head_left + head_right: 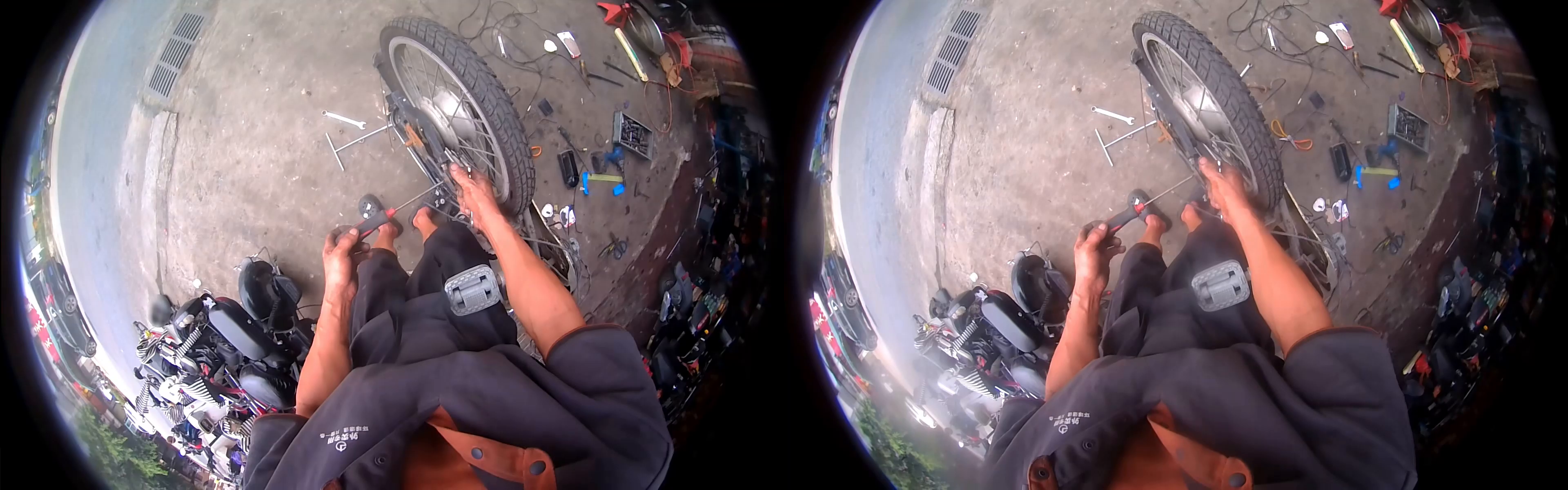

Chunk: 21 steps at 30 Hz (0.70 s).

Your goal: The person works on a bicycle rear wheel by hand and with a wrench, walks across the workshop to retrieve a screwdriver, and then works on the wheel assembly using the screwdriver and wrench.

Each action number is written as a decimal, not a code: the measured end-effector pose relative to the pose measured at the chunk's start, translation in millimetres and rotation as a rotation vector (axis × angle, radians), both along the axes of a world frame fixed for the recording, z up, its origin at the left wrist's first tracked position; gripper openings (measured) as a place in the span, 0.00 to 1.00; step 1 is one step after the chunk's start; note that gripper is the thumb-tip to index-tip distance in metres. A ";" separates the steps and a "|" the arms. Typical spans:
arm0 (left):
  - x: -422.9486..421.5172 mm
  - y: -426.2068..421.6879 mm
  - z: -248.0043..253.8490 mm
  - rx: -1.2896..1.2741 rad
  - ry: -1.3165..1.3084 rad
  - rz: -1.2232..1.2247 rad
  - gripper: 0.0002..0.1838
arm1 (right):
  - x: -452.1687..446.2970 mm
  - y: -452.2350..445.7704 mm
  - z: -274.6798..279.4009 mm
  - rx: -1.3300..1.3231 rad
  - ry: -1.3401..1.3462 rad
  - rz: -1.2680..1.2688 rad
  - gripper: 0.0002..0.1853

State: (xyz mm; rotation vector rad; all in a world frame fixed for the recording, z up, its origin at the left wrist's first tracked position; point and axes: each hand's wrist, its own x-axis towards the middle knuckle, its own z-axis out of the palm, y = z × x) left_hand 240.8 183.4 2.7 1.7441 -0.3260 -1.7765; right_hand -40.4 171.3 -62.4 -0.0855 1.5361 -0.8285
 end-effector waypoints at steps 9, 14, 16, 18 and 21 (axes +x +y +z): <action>-1.7 0.2 0.1 0.013 -0.002 0.005 0.20 | 2.4 -0.4 6.3 0.022 -0.046 -0.054 0.11; -0.3 3.0 -6.1 0.008 0.009 0.012 0.20 | -2.0 8.7 -1.4 -0.053 -0.068 -0.050 0.15; 1.3 5.2 -5.4 0.014 0.002 0.013 0.20 | -0.5 10.6 -1.9 -0.006 -0.064 -0.038 0.15; 0.5 4.1 -6.5 0.017 -0.006 0.011 0.20 | 1.2 1.4 4.3 0.066 -0.040 0.002 0.15; 1.9 4.8 -8.9 0.009 0.009 0.009 0.19 | -1.7 1.2 5.3 0.024 -0.030 0.046 0.16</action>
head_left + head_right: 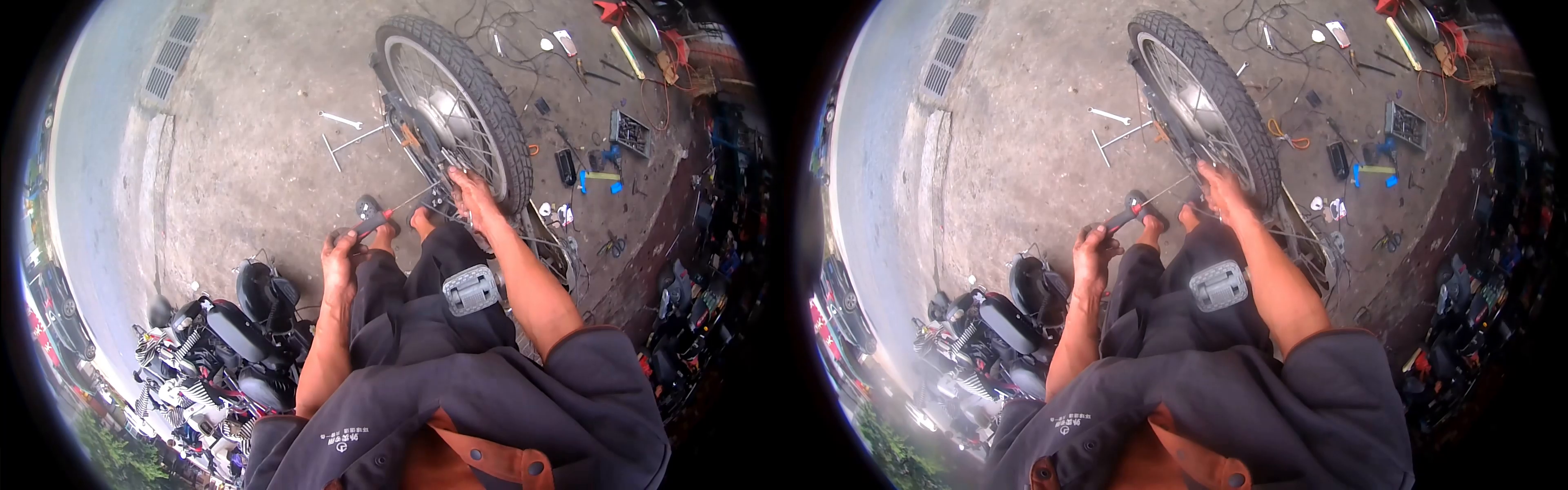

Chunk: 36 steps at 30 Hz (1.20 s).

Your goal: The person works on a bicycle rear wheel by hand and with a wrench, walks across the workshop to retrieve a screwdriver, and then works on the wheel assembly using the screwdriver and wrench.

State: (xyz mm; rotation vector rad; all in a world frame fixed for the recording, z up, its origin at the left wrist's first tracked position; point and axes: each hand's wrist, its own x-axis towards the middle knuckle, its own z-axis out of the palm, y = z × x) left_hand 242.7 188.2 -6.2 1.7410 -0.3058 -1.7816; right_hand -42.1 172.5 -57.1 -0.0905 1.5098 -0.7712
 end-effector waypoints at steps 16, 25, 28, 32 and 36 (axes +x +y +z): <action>-2.8 -6.2 10.8 -0.008 -0.032 -0.001 0.19 | 17.4 16.8 -34.3 -0.258 0.396 -0.067 0.13; 2.7 0.1 7.1 -0.021 -0.014 0.071 0.15 | 11.9 17.3 -2.8 -0.348 0.476 0.193 0.15; 16.9 1.7 -0.6 -0.024 0.011 0.136 0.12 | 9.7 19.4 -22.6 -0.321 0.386 0.188 0.17; 39.2 6.6 -6.2 0.001 0.046 0.235 0.10 | 4.5 17.3 -19.4 -0.321 0.217 0.087 0.15; 58.6 16.6 -18.5 0.040 0.080 0.300 0.09 | 20.5 17.5 5.3 -0.339 0.484 0.027 0.07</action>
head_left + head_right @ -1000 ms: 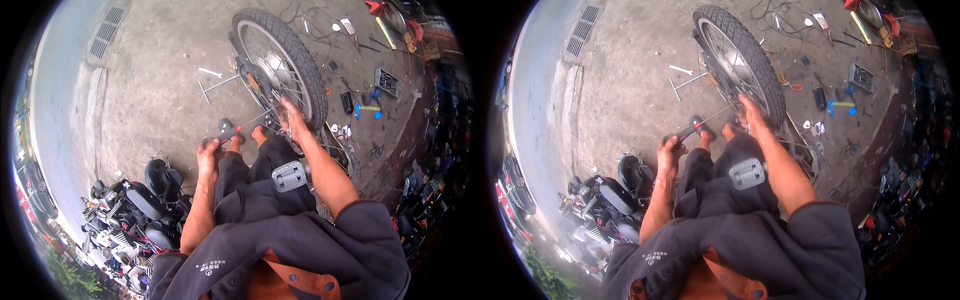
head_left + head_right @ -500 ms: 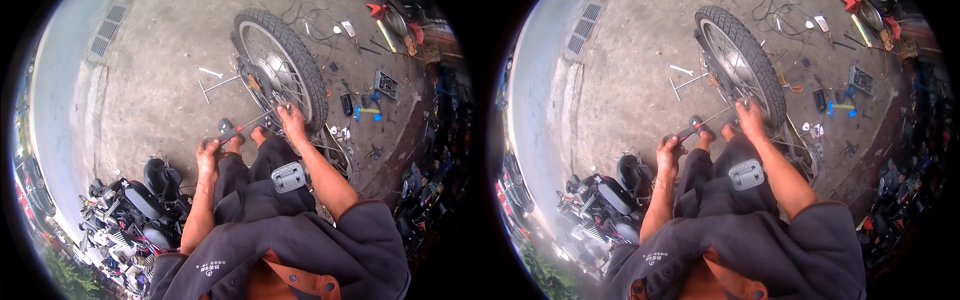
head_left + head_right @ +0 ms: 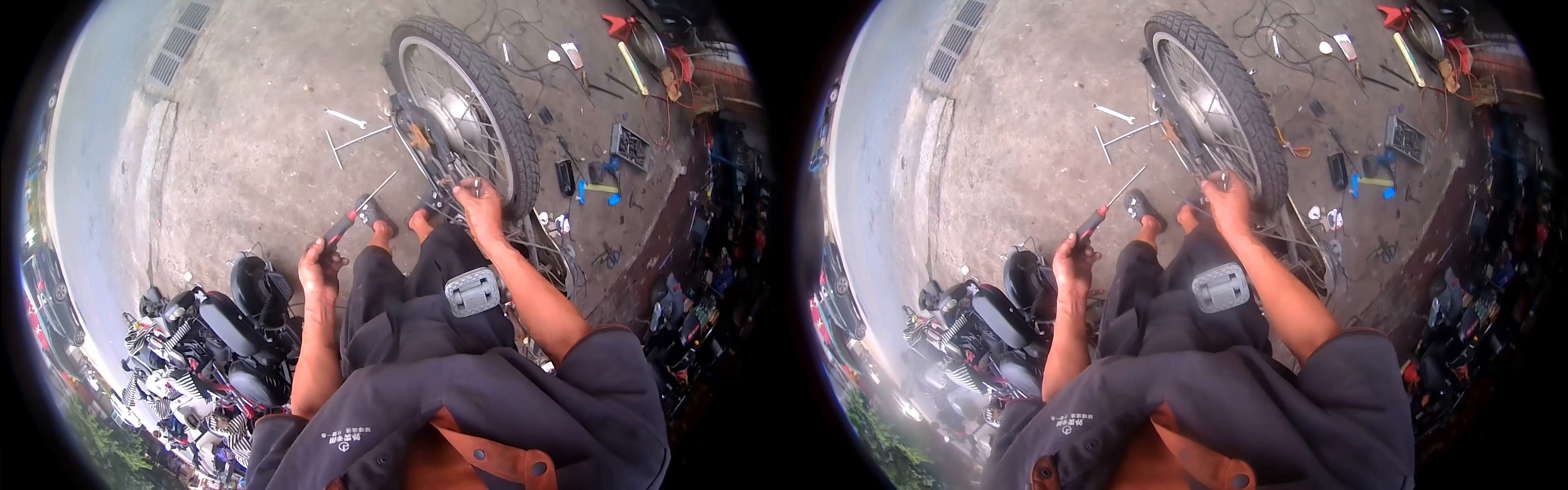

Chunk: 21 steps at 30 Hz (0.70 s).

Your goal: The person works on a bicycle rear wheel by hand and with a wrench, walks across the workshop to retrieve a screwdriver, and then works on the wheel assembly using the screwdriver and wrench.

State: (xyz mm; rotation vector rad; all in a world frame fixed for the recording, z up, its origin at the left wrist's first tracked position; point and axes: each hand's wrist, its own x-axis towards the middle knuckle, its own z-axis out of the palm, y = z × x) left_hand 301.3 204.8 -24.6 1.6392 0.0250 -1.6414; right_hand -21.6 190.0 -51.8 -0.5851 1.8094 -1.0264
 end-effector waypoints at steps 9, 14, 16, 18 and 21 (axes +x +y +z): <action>12.7 -7.5 -12.7 -0.008 0.058 -0.003 0.10 | 35.0 -15.5 35.2 0.534 -0.620 -0.510 0.08; 57.0 -28.2 -6.5 0.017 0.067 -0.038 0.10 | 65.7 -25.8 -0.2 0.262 -0.716 -0.830 0.08; 87.5 -32.7 -7.6 -0.009 0.043 -0.109 0.11 | 71.8 -30.7 -29.2 0.188 -0.765 -0.971 0.06; 117.4 -43.4 -6.4 -0.030 0.011 -0.143 0.12 | 93.9 -47.7 -16.0 0.100 -0.691 -1.022 0.05; 156.0 -57.2 -2.1 -0.005 -0.057 -0.189 0.12 | 137.6 -52.3 5.0 0.302 -0.603 -0.782 0.08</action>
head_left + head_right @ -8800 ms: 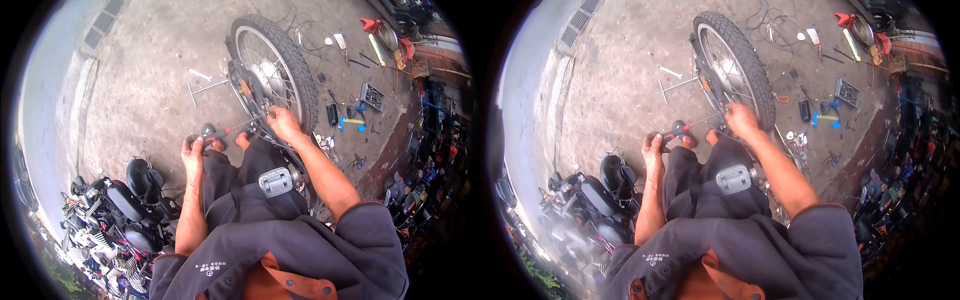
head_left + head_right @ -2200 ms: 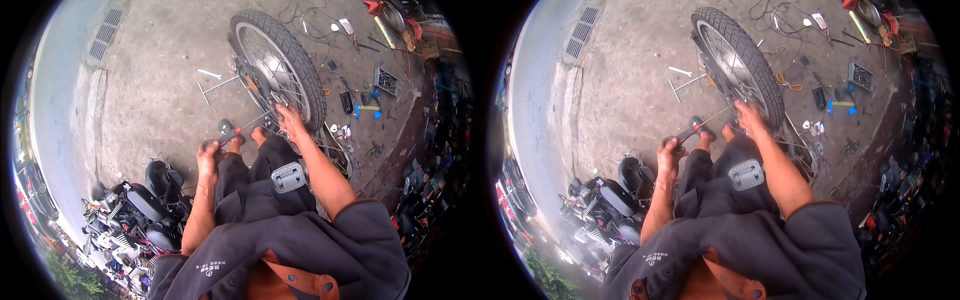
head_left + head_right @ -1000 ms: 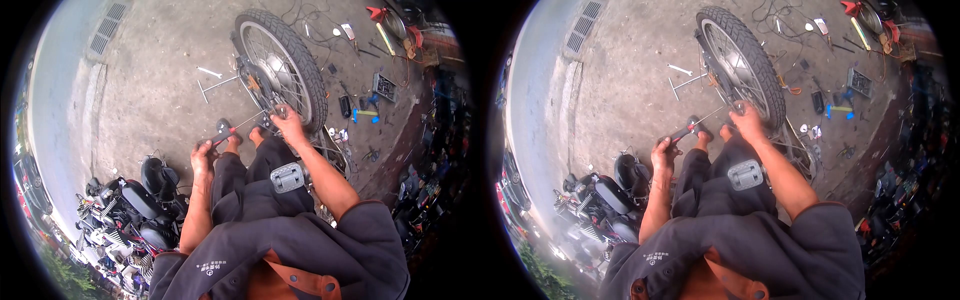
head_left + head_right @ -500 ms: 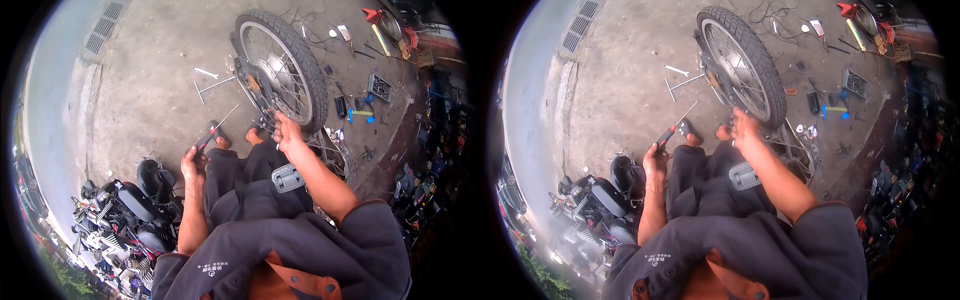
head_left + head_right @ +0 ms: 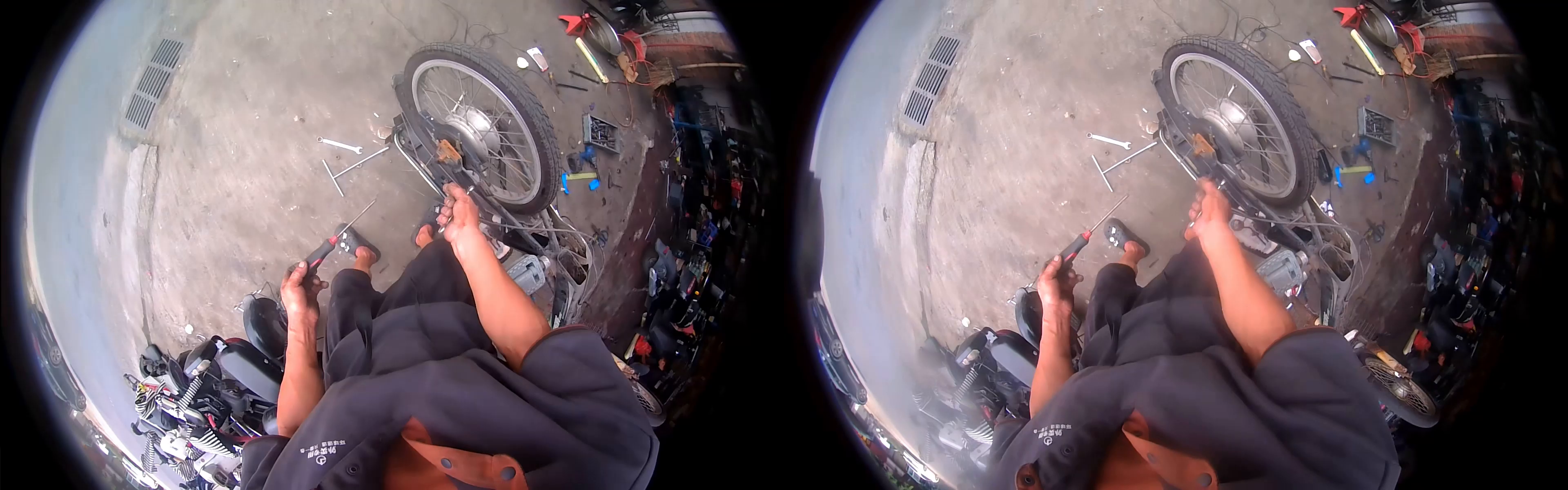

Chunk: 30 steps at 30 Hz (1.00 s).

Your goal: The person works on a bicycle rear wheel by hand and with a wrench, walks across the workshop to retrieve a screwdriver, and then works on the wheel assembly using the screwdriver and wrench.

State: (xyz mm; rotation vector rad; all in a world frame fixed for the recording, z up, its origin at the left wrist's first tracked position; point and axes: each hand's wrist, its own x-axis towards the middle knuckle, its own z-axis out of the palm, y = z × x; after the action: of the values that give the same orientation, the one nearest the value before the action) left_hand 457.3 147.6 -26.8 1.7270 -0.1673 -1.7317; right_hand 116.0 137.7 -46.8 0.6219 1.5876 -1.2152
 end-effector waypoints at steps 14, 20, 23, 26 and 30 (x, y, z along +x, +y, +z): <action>-96.7 -72.4 37.7 -0.106 0.255 -0.489 0.18 | 94.8 -1.2 31.1 -0.322 0.242 0.421 0.25; -162.3 -126.1 68.9 -0.377 -0.038 -1.255 0.35 | 38.4 -9.1 -18.0 -0.281 0.209 -0.258 0.13; -207.3 -173.0 76.8 -0.853 -0.283 -1.339 0.38 | 6.7 -0.1 17.0 -0.232 -0.009 -0.637 0.09; -279.0 -221.0 109.7 -1.328 -0.489 -1.482 0.42 | -5.3 11.4 5.3 -0.153 0.027 -0.950 0.08; -384.6 -259.1 139.9 -1.753 -0.473 -1.762 0.41 | -14.0 13.3 -29.2 -0.096 0.133 -1.238 0.14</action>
State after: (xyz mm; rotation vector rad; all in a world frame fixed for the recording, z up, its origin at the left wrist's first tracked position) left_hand 72.7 -111.4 113.2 0.1548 -2.8573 -0.7867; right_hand 102.0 151.0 -76.0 1.5962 1.1692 -2.2159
